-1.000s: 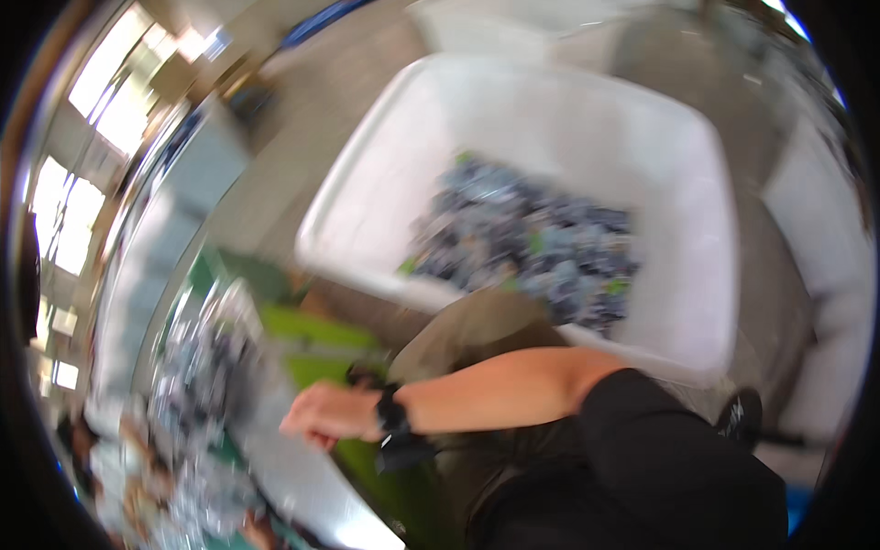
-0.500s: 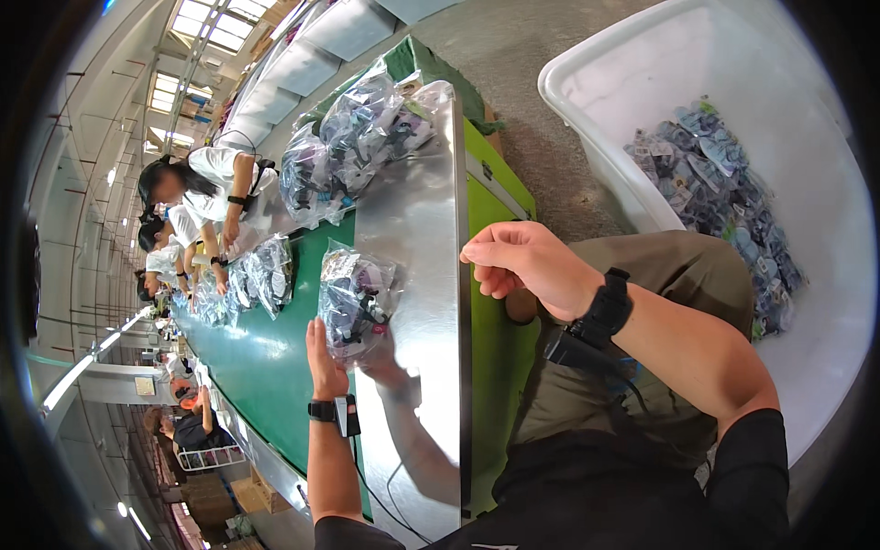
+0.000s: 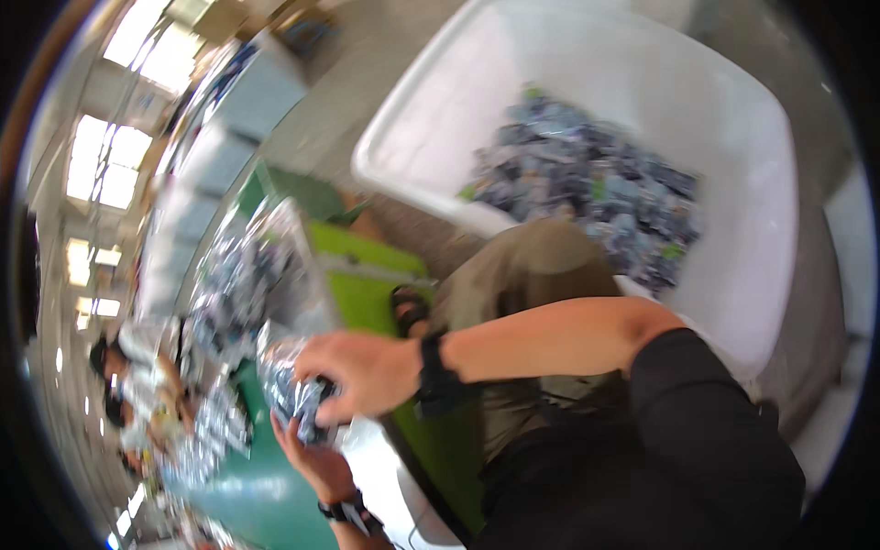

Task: The person picks packaged footwear from a conveyor belt and places them into a large white bin. The person handles multiple packages one at a time, moving them from the belt to the bin.

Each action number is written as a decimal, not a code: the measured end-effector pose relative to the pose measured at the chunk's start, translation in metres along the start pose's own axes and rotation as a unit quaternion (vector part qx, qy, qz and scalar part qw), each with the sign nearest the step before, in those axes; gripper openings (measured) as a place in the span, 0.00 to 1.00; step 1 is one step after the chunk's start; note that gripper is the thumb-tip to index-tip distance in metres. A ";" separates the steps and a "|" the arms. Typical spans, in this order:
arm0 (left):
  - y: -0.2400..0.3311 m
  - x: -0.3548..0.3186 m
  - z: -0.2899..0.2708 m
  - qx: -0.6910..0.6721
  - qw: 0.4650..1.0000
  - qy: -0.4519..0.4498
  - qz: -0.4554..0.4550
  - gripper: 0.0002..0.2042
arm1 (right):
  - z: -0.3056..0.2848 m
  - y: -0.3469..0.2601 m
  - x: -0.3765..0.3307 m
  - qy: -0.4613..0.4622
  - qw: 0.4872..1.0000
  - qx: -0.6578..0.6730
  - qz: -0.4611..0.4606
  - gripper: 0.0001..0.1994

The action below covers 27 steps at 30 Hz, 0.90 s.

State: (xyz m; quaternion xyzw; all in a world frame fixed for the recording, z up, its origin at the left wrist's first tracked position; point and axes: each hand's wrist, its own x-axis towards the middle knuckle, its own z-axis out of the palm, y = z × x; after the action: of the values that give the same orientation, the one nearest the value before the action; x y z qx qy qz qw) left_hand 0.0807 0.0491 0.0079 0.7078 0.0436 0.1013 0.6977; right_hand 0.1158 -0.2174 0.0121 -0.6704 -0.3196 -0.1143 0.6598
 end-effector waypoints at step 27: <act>-0.014 -0.031 0.068 0.194 0.945 -0.243 -0.099 0.18 | -0.342 0.004 -0.319 -0.006 0.706 -0.527 0.473 0.26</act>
State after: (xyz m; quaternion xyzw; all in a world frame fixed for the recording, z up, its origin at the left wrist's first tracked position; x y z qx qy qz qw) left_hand 0.0659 -0.0237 -0.0086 0.8248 -0.0384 -0.1536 0.5429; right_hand -0.0358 -0.6328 -0.1392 -0.9730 0.1482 0.0669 0.1641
